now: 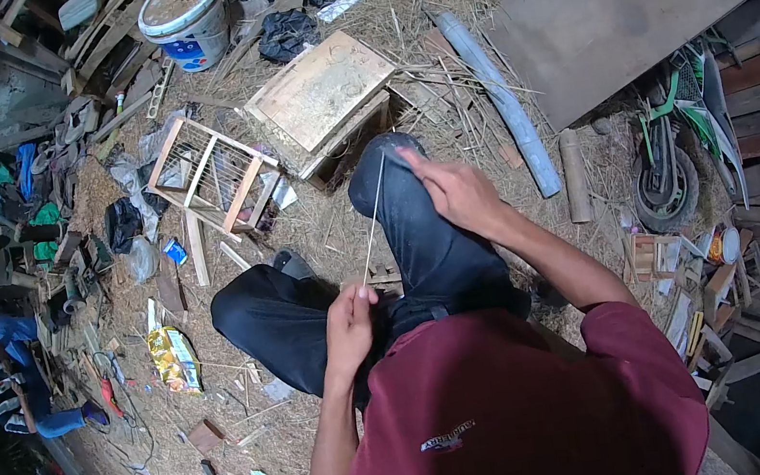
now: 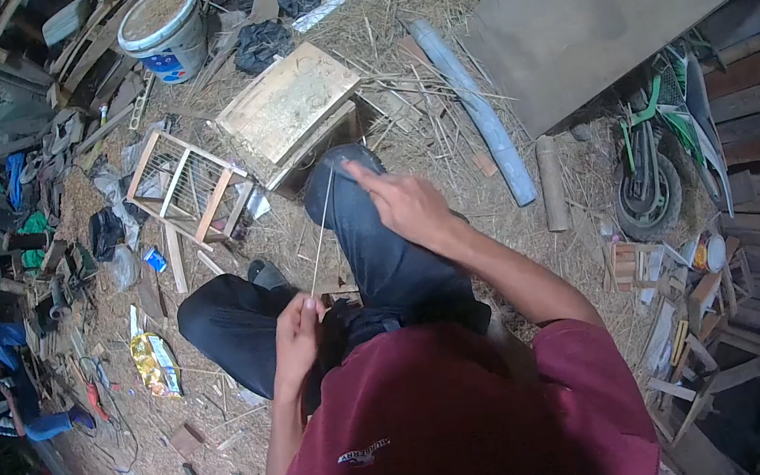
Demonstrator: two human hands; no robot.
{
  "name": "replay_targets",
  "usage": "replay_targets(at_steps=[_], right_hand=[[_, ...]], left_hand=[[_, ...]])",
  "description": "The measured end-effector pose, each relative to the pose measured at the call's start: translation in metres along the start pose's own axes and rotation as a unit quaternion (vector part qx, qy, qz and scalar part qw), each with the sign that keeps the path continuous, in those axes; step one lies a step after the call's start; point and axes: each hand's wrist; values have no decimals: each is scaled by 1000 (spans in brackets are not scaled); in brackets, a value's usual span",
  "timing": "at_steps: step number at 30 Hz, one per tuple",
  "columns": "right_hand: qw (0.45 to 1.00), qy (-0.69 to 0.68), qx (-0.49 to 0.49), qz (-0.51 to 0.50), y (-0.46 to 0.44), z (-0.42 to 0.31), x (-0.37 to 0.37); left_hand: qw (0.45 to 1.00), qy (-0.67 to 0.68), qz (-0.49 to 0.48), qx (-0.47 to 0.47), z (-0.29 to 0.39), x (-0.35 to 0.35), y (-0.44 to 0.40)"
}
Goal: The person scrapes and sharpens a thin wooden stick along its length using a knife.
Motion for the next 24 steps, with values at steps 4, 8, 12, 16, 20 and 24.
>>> replay_targets(at_steps=[4, 8, 12, 16, 20, 24], right_hand=[[987, 90, 100, -88, 13, -22, 14], [980, 140, 54, -134, 7, -5, 4], [983, 145, 15, -111, 7, 2, 0], [987, 123, -31, -97, 1, 14, -6], [993, 52, -61, -87, -1, 17, 1], [1000, -10, 18, 16, -2, 6, -3]], left_hand=[[999, -42, -2, 5, 18, -31, -54], [993, -91, 4, -77, -2, -45, -83], [999, -27, -19, 2, -17, -33, -54], [982, 89, -47, 163, 0, -3, 11], [961, 171, -21, 216, 10, 27, 51], [996, 23, 19, 80, 6, 11, 16]])
Point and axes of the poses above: each hand's wrist, its own y-axis away from the middle knuckle, its own x-axis out of the back of the hand, z = x × y, and after that the axes turned 10 degrees about y, right-handed
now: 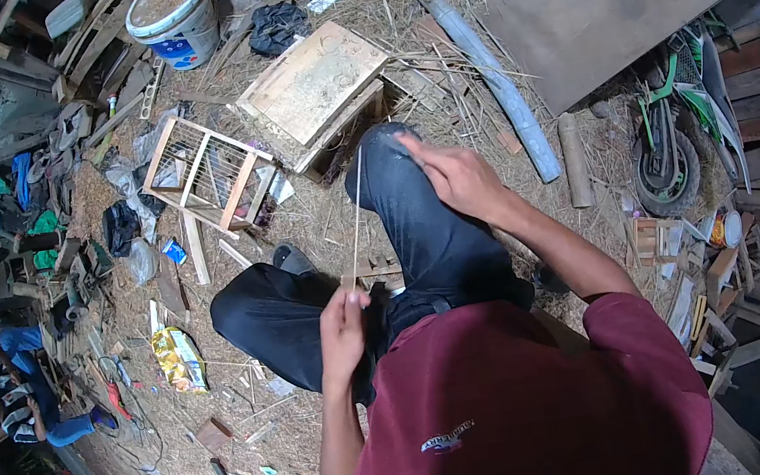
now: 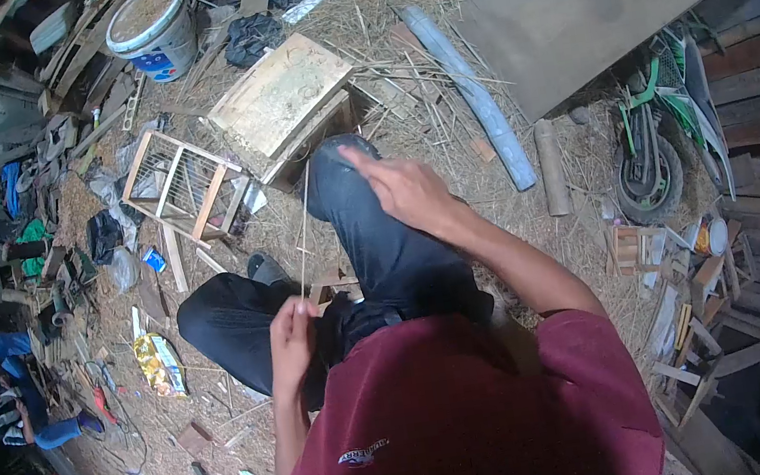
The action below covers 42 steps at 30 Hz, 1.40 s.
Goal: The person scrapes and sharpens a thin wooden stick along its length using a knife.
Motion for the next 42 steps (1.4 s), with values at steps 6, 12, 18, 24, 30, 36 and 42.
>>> replay_targets(at_steps=[6, 12, 18, 24, 30, 36, 42], right_hand=[[974, 136, 45, -175, 11, -30, 18], [978, 146, -22, -147, -2, -3, 7], [990, 90, -56, -88, -12, 7, -1], [995, 70, -72, 12, -13, 9, 21], [973, 134, 74, -171, 13, -30, 24], [970, 179, -1, -164, 11, -17, 9], [966, 183, -80, -164, -18, 17, 13]], left_hand=[[1000, 12, -17, -6, 2, -49, -76], [989, 93, -71, 90, 6, -27, -48], [996, 65, -36, 54, 10, -14, -8], [1000, 2, 2, -18, 4, -28, -15], [999, -31, 25, -16, 12, -44, -53], [999, -45, 20, -18, 1, -47, -51], [999, -13, 45, -8, -9, -22, -17]])
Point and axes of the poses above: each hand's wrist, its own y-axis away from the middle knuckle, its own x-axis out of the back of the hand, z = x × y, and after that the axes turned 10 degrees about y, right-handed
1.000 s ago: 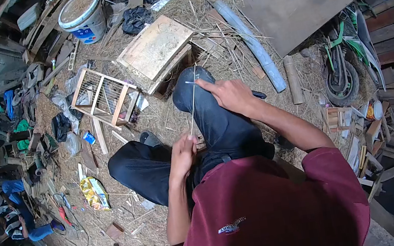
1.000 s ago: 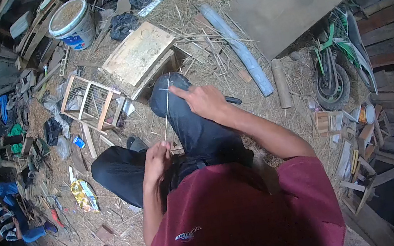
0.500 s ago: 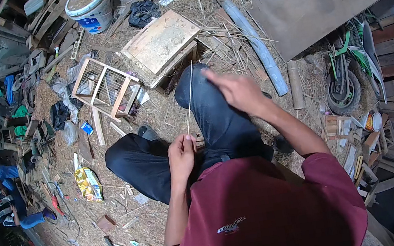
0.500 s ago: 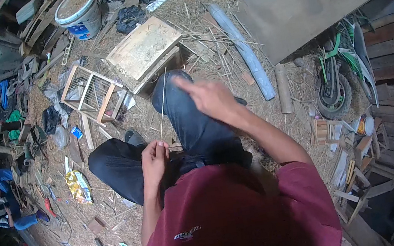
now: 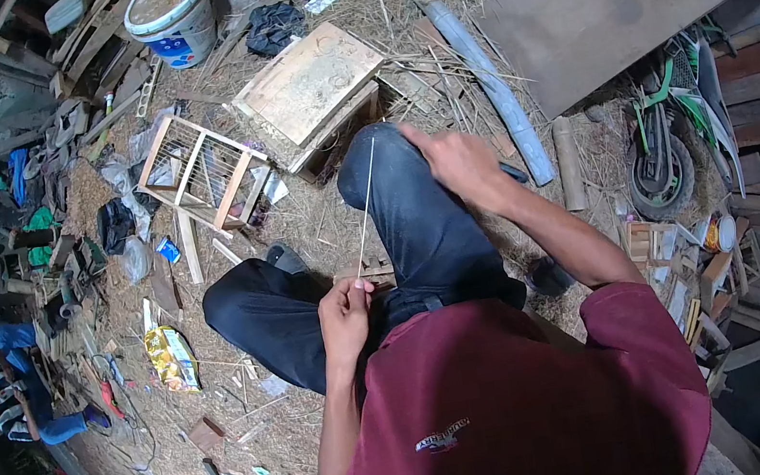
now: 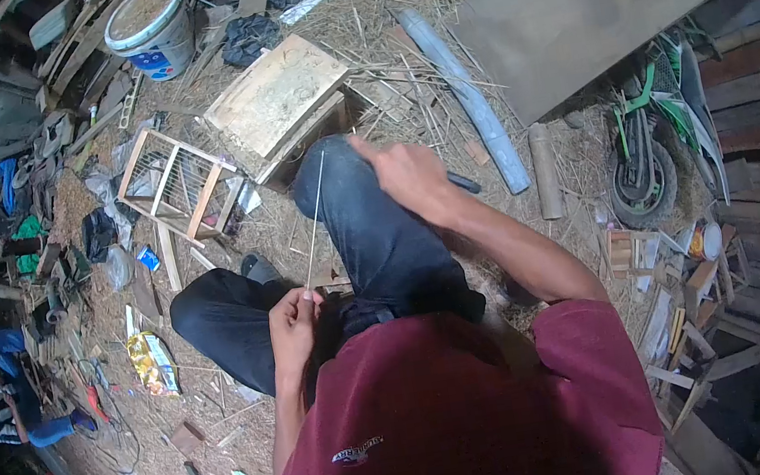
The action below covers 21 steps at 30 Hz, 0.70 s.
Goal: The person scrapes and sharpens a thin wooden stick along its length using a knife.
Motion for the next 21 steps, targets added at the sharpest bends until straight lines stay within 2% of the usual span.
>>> replay_targets(at_steps=[4, 7, 10, 13, 17, 18, 21], right_hand=[[988, -80, 64, 118, 3, -8, 16], [987, -6, 160, 0, 28, -35, 18], [992, 24, 115, -41, 33, -39, 8], [1000, -16, -4, 17, 3, -1, 14], [994, -37, 102, 21, 18, -20, 10], [988, 36, 151, 2, 27, -30, 1], [997, -11, 68, 18, 12, -14, -8]], left_hand=[[999, -27, 16, -28, -1, -1, -8], [999, -31, 5, -16, 20, -21, -17], [998, -62, 5, -5, 24, -30, -22], [999, -30, 19, -19, 30, -29, -13], [999, -34, 34, -26, 12, -24, -18], [998, -39, 38, -19, 17, -25, -19], [998, -28, 48, -37, 13, -25, -21]])
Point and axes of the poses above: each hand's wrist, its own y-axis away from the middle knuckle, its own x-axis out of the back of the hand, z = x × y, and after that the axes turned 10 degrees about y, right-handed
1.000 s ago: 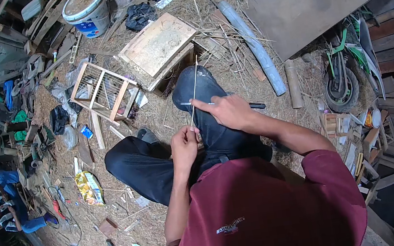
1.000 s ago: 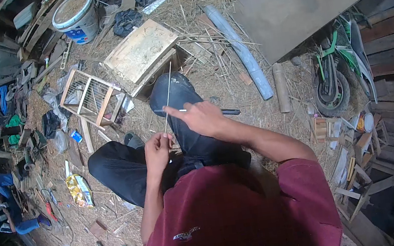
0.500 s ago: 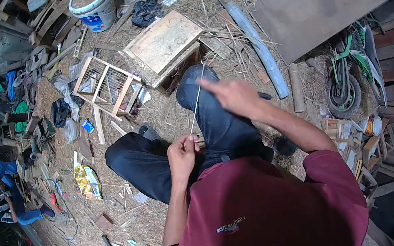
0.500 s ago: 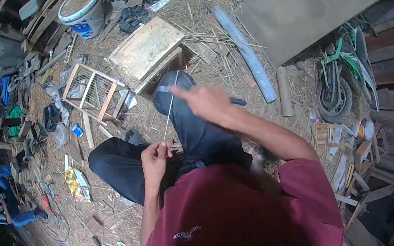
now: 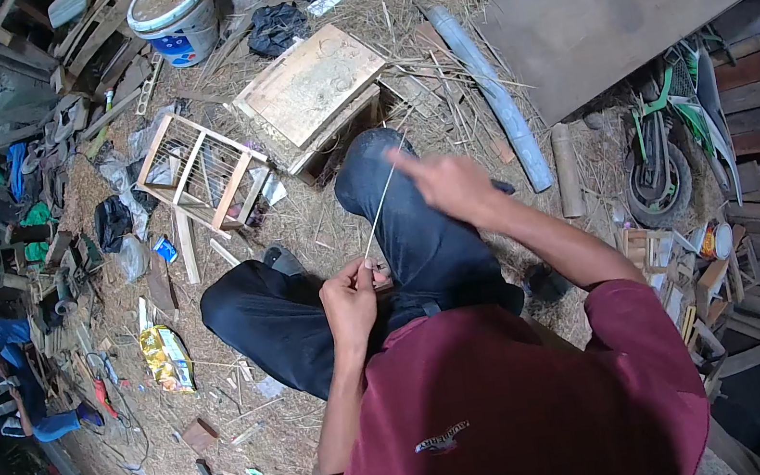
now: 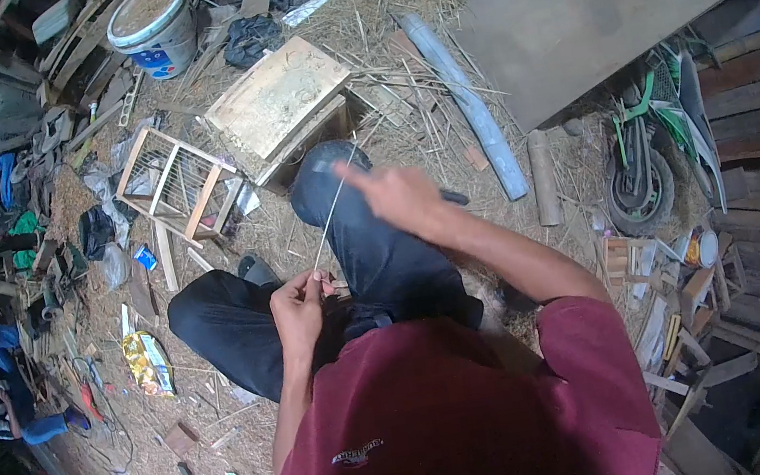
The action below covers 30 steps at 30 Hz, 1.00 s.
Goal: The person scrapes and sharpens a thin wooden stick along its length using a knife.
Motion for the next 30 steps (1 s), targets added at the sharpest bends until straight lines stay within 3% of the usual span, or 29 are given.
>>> replay_targets(at_steps=[1, 4, 6, 8, 11, 15, 19, 22, 23, 24, 28, 30], right_hand=[[998, -31, -49, 12, -9, 12, 9], [994, -98, -10, 52, -13, 19, 19], [996, 1, 84, 0, 7, -3, 5], [996, 21, 85, 22, 14, -7, -2], [998, -14, -48, 25, -8, 16, 12], [994, 42, 99, -11, 18, -15, 8], [997, 19, -63, -38, -8, 13, 15], [999, -29, 16, 3, -3, 4, 22], [996, 5, 88, 20, 7, -5, 8], [993, 47, 100, -30, 17, -18, 9], [998, 7, -56, -15, -14, 16, 25], [1000, -2, -8, 26, -16, 28, 8]], left_hand=[[1000, 9, 3, -13, -2, -1, 0], [999, -39, 13, -21, 8, -4, 1], [999, -34, 12, 13, 14, -4, -1], [1000, -21, 14, 18, 12, -5, -4], [1000, -5, 28, -7, 5, -7, -4], [999, -26, 33, -12, 9, -10, -8], [999, -45, 23, 5, 10, -8, -8], [999, -32, 36, -18, 12, -12, -8], [999, -28, 31, -6, 7, -11, -10], [999, -26, 34, -11, 4, -11, -10], [999, -38, 35, -5, 9, -8, -6], [999, -37, 34, -8, 10, -6, -8]])
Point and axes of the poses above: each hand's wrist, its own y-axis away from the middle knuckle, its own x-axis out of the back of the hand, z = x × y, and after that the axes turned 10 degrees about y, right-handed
